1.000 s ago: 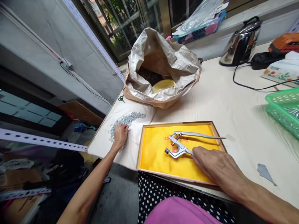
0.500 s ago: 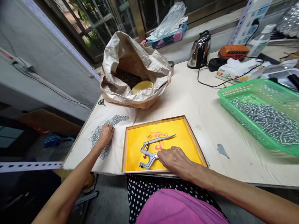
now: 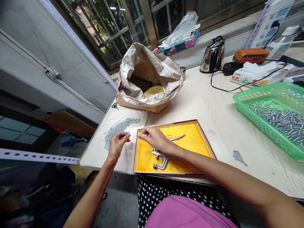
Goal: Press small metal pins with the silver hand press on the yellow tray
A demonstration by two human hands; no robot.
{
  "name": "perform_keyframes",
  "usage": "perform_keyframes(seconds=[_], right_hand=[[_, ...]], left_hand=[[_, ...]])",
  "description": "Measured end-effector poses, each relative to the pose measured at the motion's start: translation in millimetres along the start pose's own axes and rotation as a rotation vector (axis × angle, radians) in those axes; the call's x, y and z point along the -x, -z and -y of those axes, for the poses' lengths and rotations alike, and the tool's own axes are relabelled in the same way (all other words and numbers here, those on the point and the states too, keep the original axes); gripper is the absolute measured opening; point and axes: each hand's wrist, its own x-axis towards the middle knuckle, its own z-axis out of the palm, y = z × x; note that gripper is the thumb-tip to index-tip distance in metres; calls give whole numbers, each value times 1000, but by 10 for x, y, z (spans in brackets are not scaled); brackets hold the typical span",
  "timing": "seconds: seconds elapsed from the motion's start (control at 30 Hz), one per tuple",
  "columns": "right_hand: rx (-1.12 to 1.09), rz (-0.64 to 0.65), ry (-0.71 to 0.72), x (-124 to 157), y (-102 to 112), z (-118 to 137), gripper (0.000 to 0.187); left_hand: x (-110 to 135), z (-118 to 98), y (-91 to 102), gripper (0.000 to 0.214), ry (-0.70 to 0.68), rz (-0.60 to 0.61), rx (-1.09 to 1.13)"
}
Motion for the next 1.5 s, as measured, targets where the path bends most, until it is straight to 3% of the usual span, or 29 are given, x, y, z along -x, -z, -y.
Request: perform_keyframes(seconds=[0.1, 0.2, 0.37, 0.5, 0.67, 0.77, 0.87, 1.0, 1.07, 1.17, 1.27, 1.37, 1.5], right_hand=[[-274, 129, -95, -365, -368, 17, 37], [-312, 155, -82, -473, -605, -12, 39], [-167, 136, -1, -397, -709, 53, 26], [-49, 172, 78, -378, -732, 152, 27], [-133, 230, 66, -405, -872, 152, 31], [-197, 266, -6, -482, -1008, 133, 31], [-6, 252, 35, -586, -1066, 183, 26], [396, 161, 229, -511, -806, 299, 35], [491, 217, 256, -306, -537, 297, 24], [620, 271, 157, 162, -108, 170, 27], [776, 285, 35, 647, 174, -52, 22], [863, 300, 16, 966, 259, -274, 16], [918, 216, 46, 1082, 247, -485, 15]], left_hand=[[276, -111, -80, 30, -40, 0, 66], [416, -141, -29, 26, -36, 9, 68], [494, -104, 175, 25, 44, 39, -9], [499, -79, 318, 37, 254, 195, 239], [442, -7, 475, 40, 439, 308, 461], [407, 61, 542, 34, 452, 242, 493], [409, 126, 581, 37, 380, 83, 417], [492, 145, 586, 41, 255, -48, 272], [555, 108, 556, 39, 221, -55, 236], [659, 10, 439, 37, 225, 20, 209], [761, -81, 214, 41, 279, 166, 204], [852, -109, -77, 43, 350, 296, 220], [932, -43, -390, 43, 335, 361, 190]])
